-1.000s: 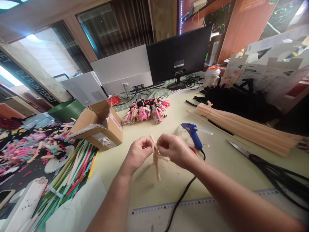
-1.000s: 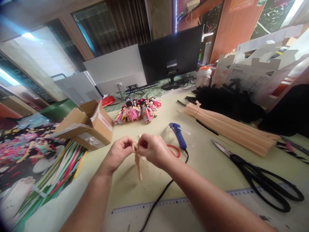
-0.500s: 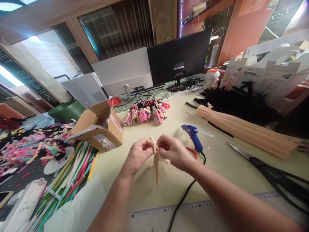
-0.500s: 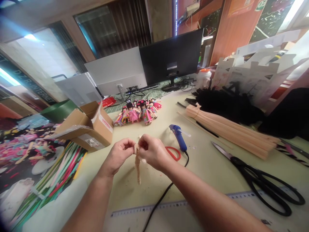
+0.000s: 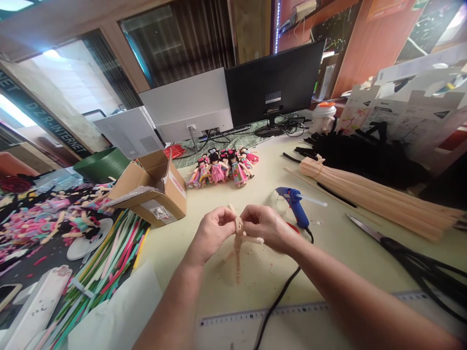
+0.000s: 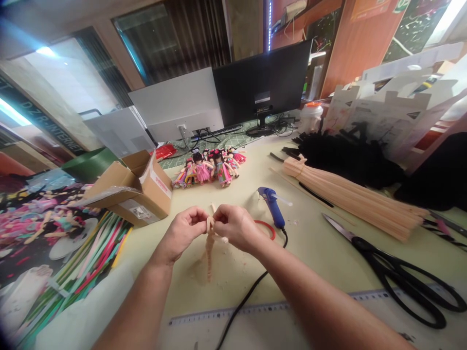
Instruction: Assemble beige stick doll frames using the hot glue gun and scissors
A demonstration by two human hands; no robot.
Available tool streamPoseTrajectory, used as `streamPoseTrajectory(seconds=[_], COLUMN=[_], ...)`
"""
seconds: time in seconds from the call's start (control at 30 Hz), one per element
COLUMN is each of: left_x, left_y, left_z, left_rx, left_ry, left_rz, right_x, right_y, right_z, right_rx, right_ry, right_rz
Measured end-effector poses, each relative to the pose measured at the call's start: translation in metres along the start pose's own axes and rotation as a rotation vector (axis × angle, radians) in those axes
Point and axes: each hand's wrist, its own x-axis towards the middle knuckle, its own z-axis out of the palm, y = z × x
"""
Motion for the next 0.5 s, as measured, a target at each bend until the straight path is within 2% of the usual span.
streamPoseTrajectory(seconds=[0.2, 0.27, 0.43, 0.5], left_x=[-0.0017, -0.0014, 0.0021, 0.0043], left_y=[0.0043, 0.0049, 0.0002, -0.0028], left_z=[-0.0021, -0.0043, -0.0092, -0.0098], left_rx=[0.129, 0.116, -0.038, -0.083], left_ry=[0.046, 0.028, -0.076, -0.077], left_rz=[0.054, 0.054, 0.035, 0.030], right_x=[-0.0011, 0.0005, 0.0030, 0.0033], right_y=[-0.0012, 0.0018, 0.0067, 0.0069], right_z=[-0.0018, -0.0008, 0.0012, 0.0012], right_rx=[0.029, 0.140, 0.561, 0.614], right_ry=[-0.038, -0.090, -0.327, -0.348], right_rz=[-0.008, 0.018, 0.094, 0.102])
